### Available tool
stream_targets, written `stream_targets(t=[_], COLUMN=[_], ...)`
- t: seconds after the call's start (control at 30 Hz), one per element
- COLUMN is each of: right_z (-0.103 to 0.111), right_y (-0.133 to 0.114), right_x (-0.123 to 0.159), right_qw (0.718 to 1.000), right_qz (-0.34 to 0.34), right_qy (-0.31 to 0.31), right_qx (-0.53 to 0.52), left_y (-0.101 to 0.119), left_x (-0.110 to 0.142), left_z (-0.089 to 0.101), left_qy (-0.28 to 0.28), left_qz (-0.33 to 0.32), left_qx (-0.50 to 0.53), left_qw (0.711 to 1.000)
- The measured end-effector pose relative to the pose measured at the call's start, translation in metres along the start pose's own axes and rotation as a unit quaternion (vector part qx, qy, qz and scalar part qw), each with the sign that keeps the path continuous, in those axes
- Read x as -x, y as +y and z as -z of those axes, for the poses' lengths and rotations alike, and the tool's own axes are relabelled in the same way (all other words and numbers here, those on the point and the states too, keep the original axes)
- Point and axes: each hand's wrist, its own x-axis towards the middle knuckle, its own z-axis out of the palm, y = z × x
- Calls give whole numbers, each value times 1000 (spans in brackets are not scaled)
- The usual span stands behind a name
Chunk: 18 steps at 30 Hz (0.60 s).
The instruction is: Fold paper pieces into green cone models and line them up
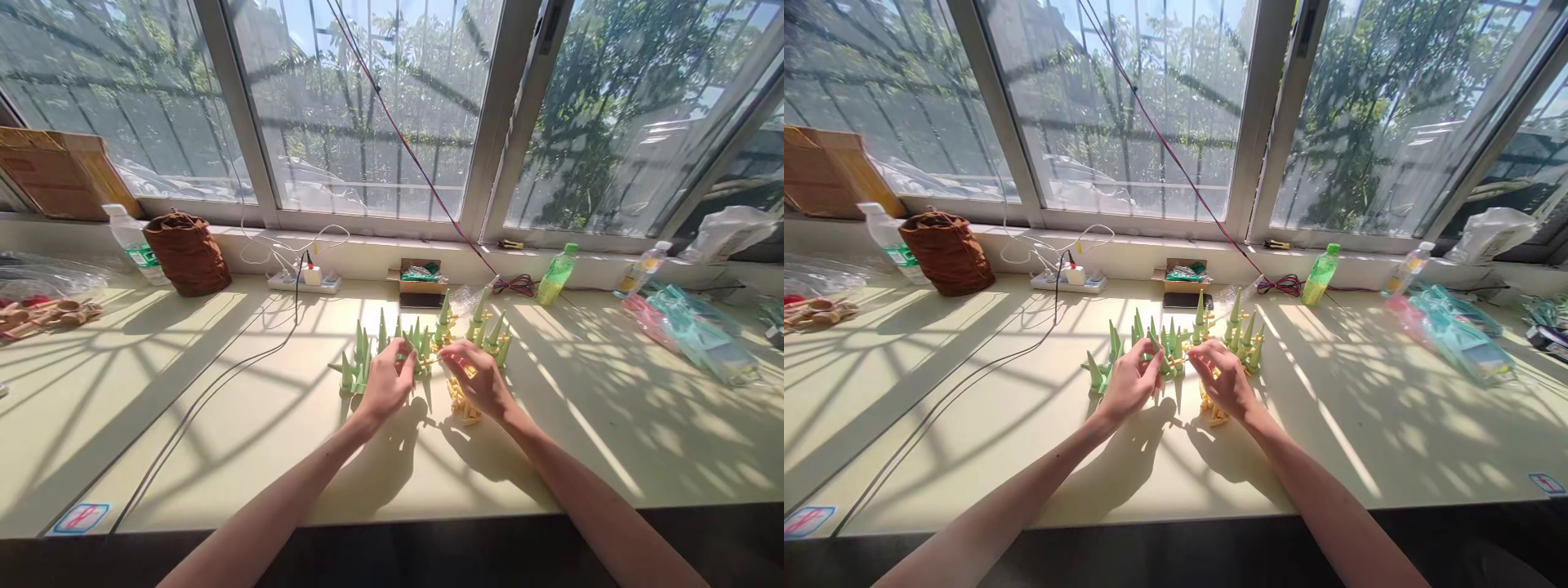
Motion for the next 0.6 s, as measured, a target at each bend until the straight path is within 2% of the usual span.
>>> stream_targets(t=[0.6], right_z=[-2], right_y=[0], right_x=[-1], right_qw=[1000], right_qz=[15], right_qy=[-3], right_qx=[-2], left_y=[-7], left_x=[1], left_z=[-3], left_qy=[-17], left_qz=[-43], left_qx=[-15], left_qw=[999])
